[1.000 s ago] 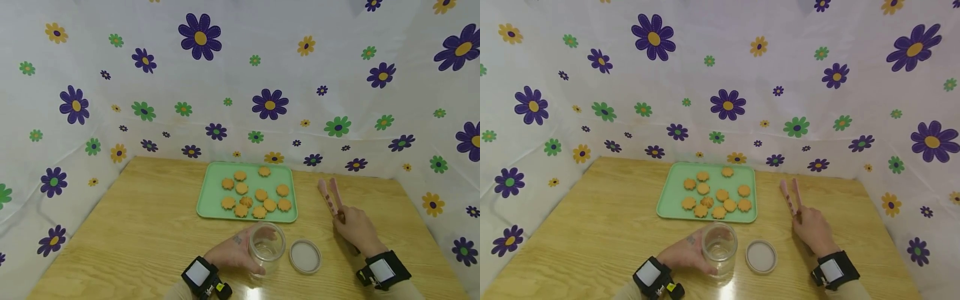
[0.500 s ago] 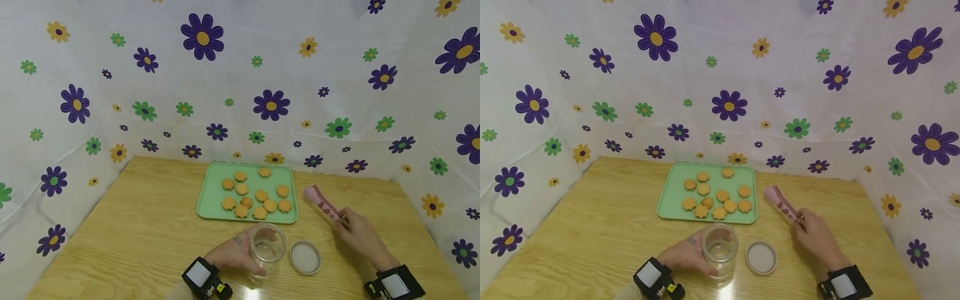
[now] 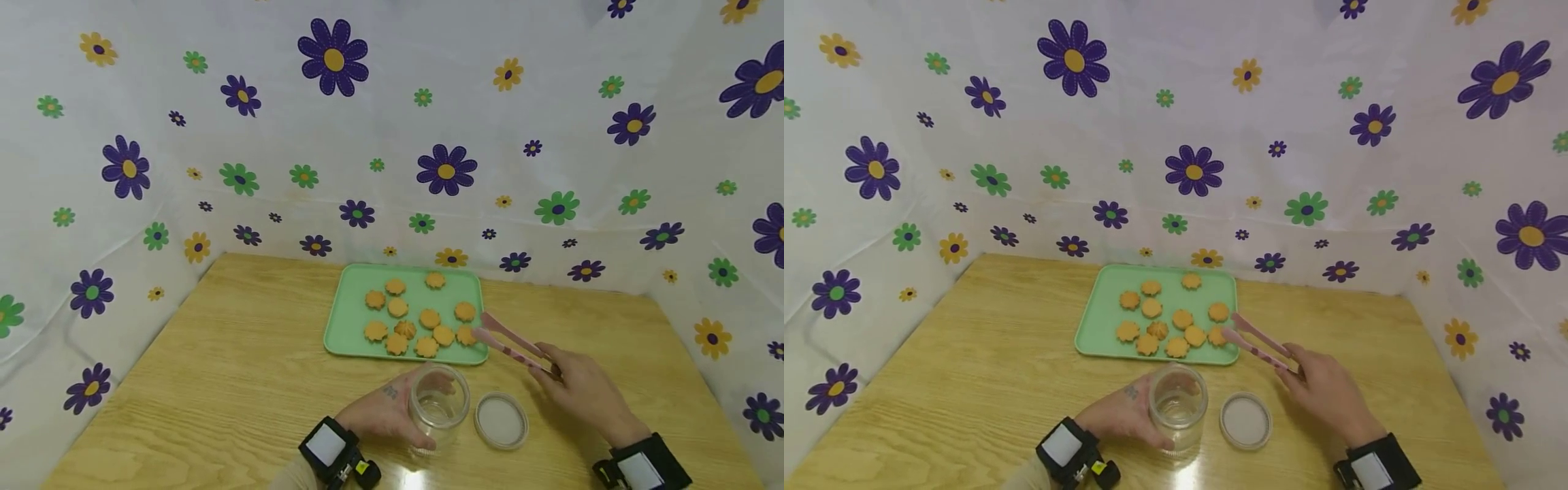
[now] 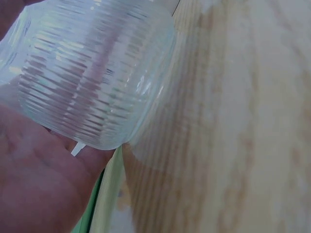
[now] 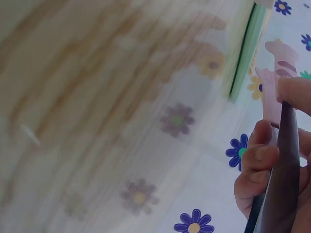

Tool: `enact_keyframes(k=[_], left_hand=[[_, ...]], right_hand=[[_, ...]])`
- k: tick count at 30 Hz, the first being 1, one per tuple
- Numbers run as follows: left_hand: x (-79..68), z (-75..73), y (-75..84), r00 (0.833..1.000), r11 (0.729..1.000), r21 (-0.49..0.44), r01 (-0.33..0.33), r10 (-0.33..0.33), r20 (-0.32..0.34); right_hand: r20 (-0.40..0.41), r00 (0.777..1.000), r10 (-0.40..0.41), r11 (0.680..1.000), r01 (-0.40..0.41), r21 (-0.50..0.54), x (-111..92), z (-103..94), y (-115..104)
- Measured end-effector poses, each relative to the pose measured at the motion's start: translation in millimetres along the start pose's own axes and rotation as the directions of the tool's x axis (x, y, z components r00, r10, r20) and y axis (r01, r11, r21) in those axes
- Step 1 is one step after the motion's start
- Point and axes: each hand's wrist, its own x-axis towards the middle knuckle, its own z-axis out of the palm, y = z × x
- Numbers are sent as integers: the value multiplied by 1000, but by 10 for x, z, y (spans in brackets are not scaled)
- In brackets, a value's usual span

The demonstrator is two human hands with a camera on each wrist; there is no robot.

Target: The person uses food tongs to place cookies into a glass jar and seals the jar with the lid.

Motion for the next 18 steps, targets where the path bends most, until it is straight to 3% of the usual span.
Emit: enact_keyframes(k=[5,18], left_hand=[[25,-9,6,1000,999,45,4,-4,0],[18,-7,14,1000,1000,-9,8,-8,6]], right_hand=[[-1,998,-56,994,56,-89,51,-14,-53],[27,996,-88,985,91,-146,75,-2,-120]])
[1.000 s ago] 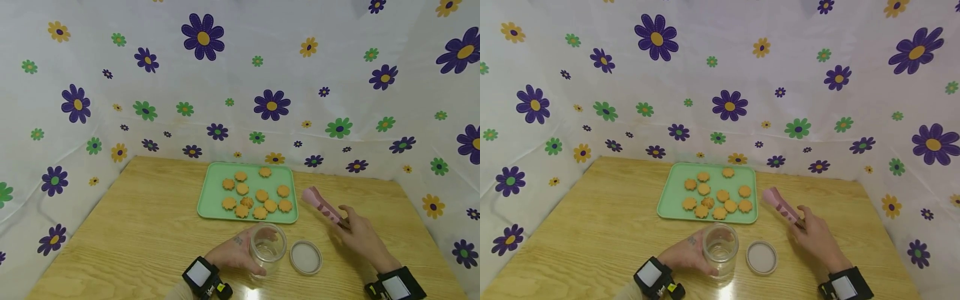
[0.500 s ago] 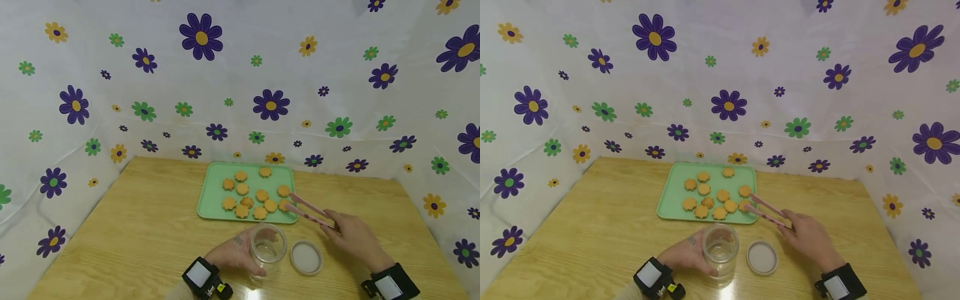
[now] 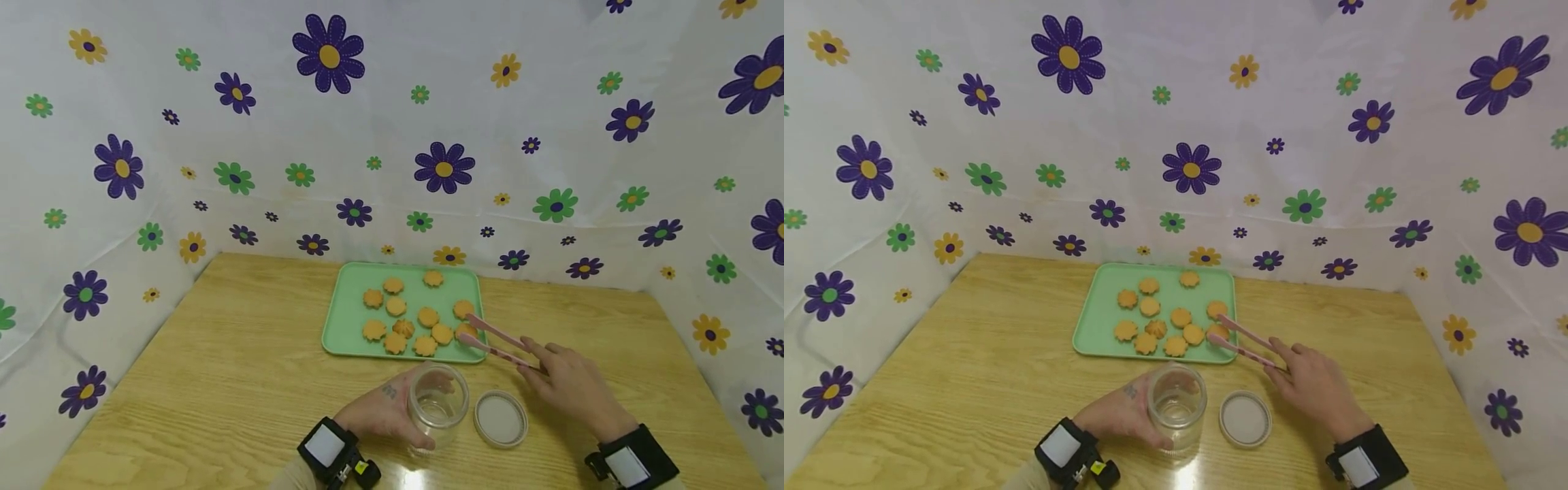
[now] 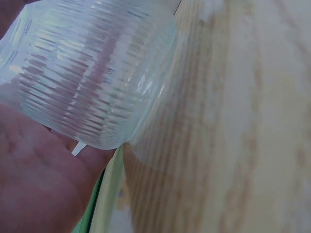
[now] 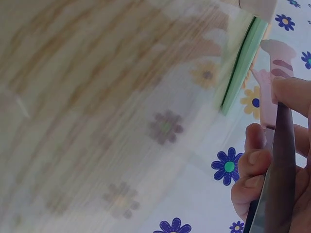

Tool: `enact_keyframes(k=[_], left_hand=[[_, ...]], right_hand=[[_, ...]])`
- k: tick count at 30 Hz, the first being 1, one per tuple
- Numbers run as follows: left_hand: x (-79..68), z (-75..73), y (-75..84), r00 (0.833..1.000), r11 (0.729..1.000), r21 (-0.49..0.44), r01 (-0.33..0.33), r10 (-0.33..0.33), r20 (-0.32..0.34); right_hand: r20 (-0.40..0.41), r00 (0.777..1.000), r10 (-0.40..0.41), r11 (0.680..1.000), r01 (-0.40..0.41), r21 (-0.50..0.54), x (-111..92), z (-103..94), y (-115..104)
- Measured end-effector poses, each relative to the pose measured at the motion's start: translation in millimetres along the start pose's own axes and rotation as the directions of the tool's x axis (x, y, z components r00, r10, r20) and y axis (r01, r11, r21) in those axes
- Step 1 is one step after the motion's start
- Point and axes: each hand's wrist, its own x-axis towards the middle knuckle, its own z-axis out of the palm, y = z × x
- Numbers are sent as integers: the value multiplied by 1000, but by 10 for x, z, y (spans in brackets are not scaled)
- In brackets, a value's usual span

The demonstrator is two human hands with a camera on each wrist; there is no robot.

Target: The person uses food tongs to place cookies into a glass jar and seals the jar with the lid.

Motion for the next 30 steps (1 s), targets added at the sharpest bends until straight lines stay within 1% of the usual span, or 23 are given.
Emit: enact_keyframes(k=[6,10,20,30], left_hand=[[2,7,2,1000,1000,0,0,0,7],[1,6,11,1000,1000,6,-1,1,3],[1,4,15,1000,1000,16,-5,5,0],[6,6,10,1000,1000,7,3,-3,-1]], right_hand=[[-17,1000,-24,999,23,-45,-21,10,8],[-16,1000,-25,998,24,-55,-24,18,1],[-3,1000,7,995,-7,-95,4,56,2],[1,999,33,995,-32,-90,34,88,-23]])
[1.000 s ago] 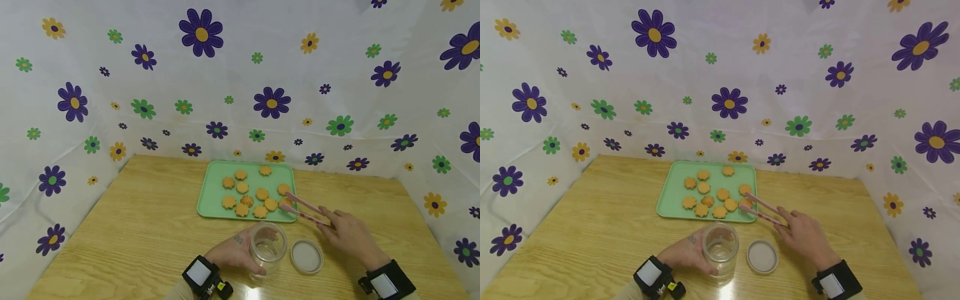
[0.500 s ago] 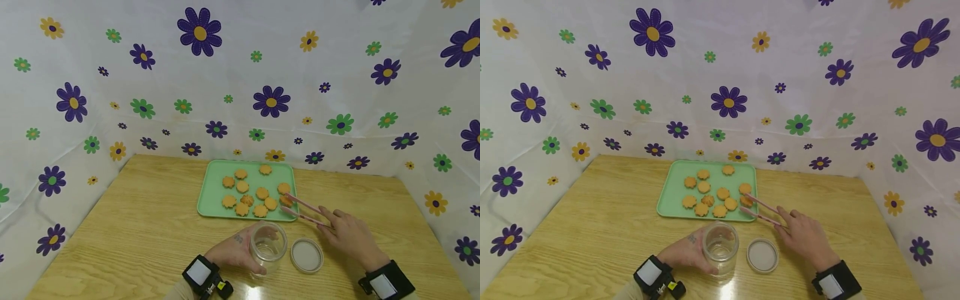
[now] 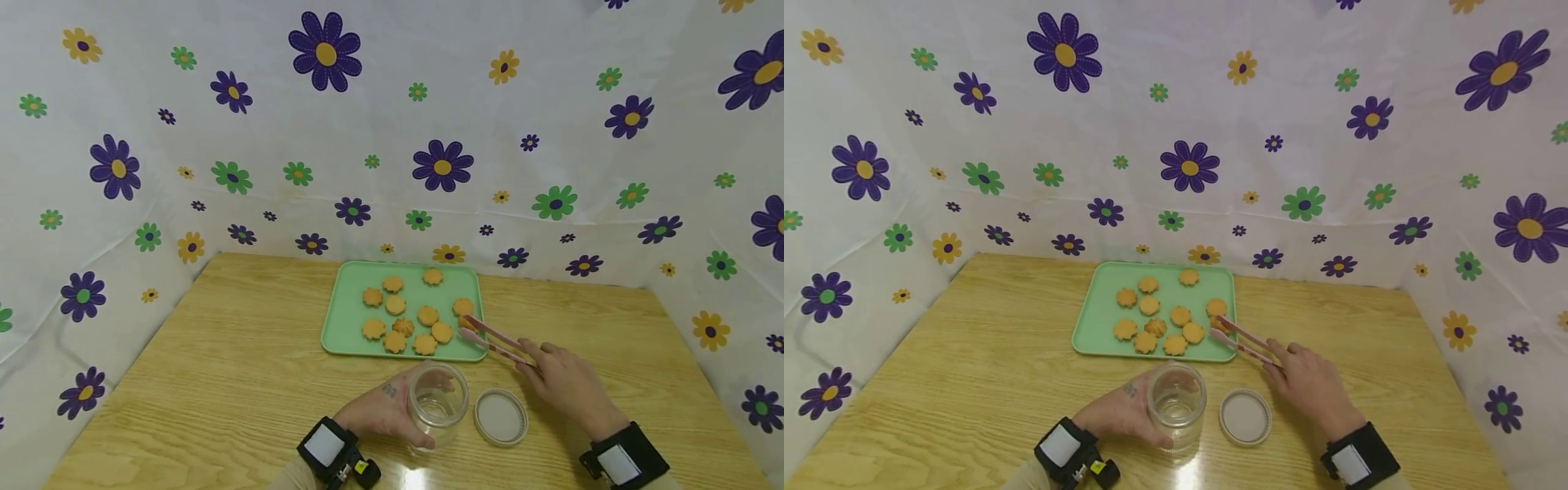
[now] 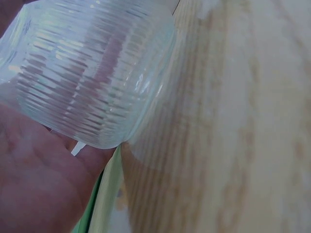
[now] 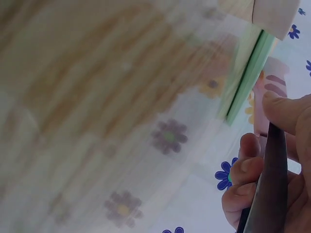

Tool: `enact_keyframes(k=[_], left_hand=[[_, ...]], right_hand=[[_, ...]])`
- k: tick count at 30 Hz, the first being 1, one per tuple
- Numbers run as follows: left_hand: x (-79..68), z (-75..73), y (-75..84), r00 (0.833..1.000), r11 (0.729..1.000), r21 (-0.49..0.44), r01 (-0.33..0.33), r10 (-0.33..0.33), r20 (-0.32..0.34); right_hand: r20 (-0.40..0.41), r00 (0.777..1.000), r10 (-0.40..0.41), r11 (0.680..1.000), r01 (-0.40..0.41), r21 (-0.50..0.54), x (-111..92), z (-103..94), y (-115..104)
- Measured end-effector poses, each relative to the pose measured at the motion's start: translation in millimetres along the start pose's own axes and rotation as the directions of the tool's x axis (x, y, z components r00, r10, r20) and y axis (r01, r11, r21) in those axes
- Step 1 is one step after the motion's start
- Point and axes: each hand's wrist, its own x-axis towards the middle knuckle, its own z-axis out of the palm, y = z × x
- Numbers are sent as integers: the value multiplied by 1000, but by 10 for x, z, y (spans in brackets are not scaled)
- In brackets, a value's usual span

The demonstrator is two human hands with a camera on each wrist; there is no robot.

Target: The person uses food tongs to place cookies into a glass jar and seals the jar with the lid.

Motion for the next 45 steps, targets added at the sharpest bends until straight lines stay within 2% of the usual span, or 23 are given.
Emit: enact_keyframes(k=[11,19,26,31,45], left_hand=[[-6,-7,5,1000,1000,-8,-5,5,2],[-3,-5,0,1000,1000,20,-8,8,-6],[-16,-11,9,1000,1000,7,9,-9,1],[-7,-10,10,1000,999,33,7,-7,-2],[-7,-18,7,1000,1000,-12,9,-9,9]], right_hand=[[-24,1000,-14,1000,14,4,13,33,-33],[-26,1000,2,1000,-2,28,21,42,-52],[6,999,40,998,-40,43,17,35,-63],[12,999,46,997,-47,59,12,35,-43],[-10,999,46,992,-44,121,-7,-11,-21]])
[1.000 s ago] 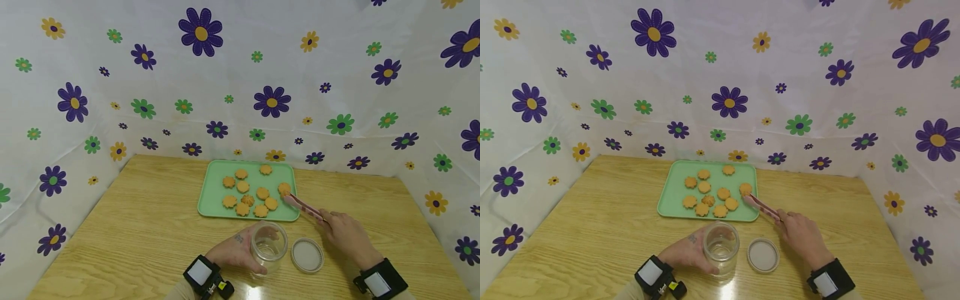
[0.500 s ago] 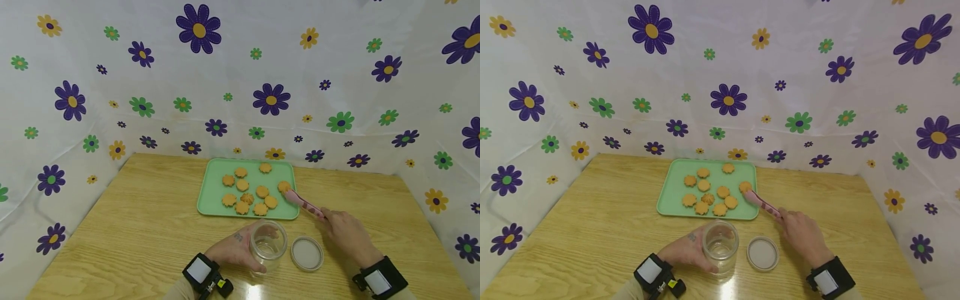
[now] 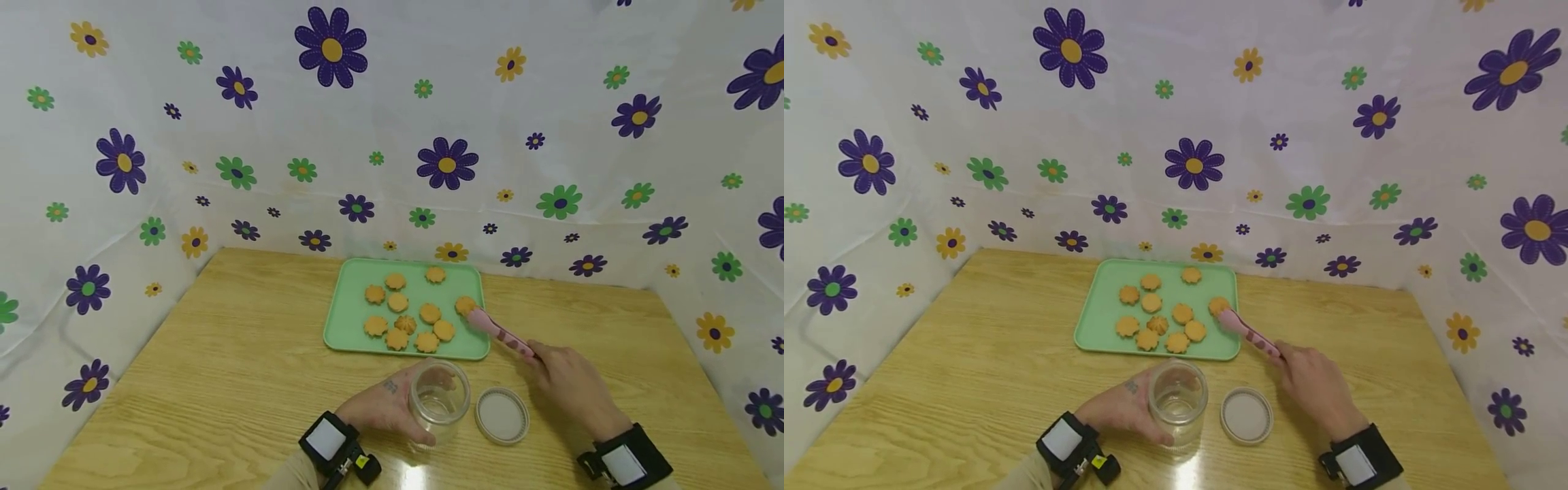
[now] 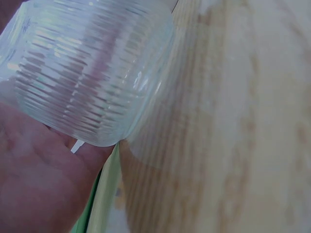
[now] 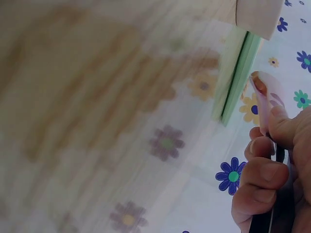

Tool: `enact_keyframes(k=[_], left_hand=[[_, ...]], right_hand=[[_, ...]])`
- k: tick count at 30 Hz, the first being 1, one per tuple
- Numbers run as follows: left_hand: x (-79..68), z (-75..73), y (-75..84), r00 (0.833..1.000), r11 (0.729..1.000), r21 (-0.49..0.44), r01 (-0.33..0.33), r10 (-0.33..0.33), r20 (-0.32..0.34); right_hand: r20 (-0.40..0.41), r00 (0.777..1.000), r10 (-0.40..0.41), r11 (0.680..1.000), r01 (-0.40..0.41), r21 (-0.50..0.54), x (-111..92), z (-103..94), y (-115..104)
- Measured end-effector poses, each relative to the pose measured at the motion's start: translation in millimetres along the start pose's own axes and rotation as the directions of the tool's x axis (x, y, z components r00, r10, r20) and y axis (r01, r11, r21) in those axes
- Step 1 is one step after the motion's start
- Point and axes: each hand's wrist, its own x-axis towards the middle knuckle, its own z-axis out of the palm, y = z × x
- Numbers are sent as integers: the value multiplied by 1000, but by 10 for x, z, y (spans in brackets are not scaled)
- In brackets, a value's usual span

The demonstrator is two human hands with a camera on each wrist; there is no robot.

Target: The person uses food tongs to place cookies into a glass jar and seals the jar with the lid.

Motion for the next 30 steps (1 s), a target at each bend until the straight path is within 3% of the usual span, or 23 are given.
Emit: enact_keyframes(k=[9,16,25,30], left_hand=[[9,24,18,1000,1000,-23,4,-4,-1],[7,14,-24,1000,999,39,-10,10,-4],[1,15,-28,1000,1000,5,-7,7,-4],[2,9,-27,1000,1000,-4,-11,11,-3]], right_hand=[[-39,998,-38,990,43,132,-134,-149,-31],[-78,995,-59,980,73,185,-221,-240,-65],[-84,996,-40,947,64,314,-359,-346,-173],[-156,984,-85,919,138,368,-399,-387,-233]])
